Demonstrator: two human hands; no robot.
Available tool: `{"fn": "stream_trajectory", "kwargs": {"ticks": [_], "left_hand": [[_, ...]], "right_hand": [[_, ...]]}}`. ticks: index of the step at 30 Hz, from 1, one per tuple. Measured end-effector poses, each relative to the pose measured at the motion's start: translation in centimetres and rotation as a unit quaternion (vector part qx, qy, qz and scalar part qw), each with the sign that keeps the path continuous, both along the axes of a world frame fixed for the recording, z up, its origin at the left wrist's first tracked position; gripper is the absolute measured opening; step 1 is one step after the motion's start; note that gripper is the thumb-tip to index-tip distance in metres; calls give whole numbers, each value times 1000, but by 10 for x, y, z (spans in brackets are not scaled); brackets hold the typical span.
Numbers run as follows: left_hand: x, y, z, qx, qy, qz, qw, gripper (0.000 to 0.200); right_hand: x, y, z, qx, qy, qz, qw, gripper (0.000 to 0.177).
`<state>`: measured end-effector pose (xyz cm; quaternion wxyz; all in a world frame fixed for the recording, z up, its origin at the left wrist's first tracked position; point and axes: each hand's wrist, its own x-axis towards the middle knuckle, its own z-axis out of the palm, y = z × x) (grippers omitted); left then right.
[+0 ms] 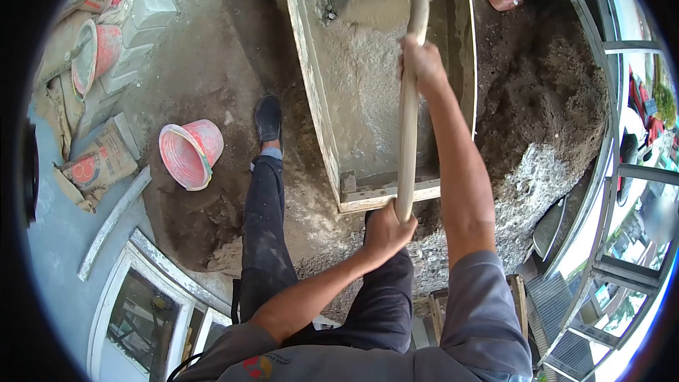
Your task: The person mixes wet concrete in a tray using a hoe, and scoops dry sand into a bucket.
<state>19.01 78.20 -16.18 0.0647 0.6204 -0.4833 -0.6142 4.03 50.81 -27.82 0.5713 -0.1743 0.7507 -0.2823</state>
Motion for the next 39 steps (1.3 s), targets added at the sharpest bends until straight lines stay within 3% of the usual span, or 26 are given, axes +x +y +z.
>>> {"fn": "stream_trajectory", "kwargs": {"ticks": [3, 5, 10, 17, 20, 22, 25, 27, 30, 32, 35, 39], "left_hand": [[32, -63, -15, -28, -82, -45, 995, 33], [46, -95, -16, -38, -160, -102, 981, 37], [56, -61, -34, 26, -188, -138, 972, 43], [76, 20, 8, 106, -147, -192, 965, 42], [84, 34, 5, 54, -123, -167, 977, 36], [75, -7, -10, 39, -135, -189, 972, 42], [50, -90, -48, -42, -137, -181, 973, 40], [37, -120, -56, -33, -147, -186, 971, 40], [27, -116, -47, 35, -149, -188, 970, 37], [44, -79, -40, 41, -153, -218, 963, 37], [74, -25, -38, 47, -164, -212, 962, 38], [95, 32, 25, 78, -123, -197, 969, 39]], "right_hand": [[-2, -54, -17, -58, -136, -111, 983, 30], [13, -67, -45, -38, -137, -144, 979, 32], [42, -13, -138, 52, -173, -147, 973, 33], [46, 95, -77, 128, -114, -176, 969, 32], [37, 84, -42, 66, -97, -165, 979, 28], [23, 48, -34, -14, -122, -182, 976, 29], [-12, -39, -71, -96, -132, -163, 973, 37], [-24, -84, -102, -41, -139, -197, 970, 34], [-18, -53, -126, 25, -92, -128, 987, 35], [-7, 12, -150, 25, -127, -193, 973, 37], [15, 77, -128, 61, -129, -230, 963, 38], [34, 104, -10, 35, -103, -211, 971, 29]]}}
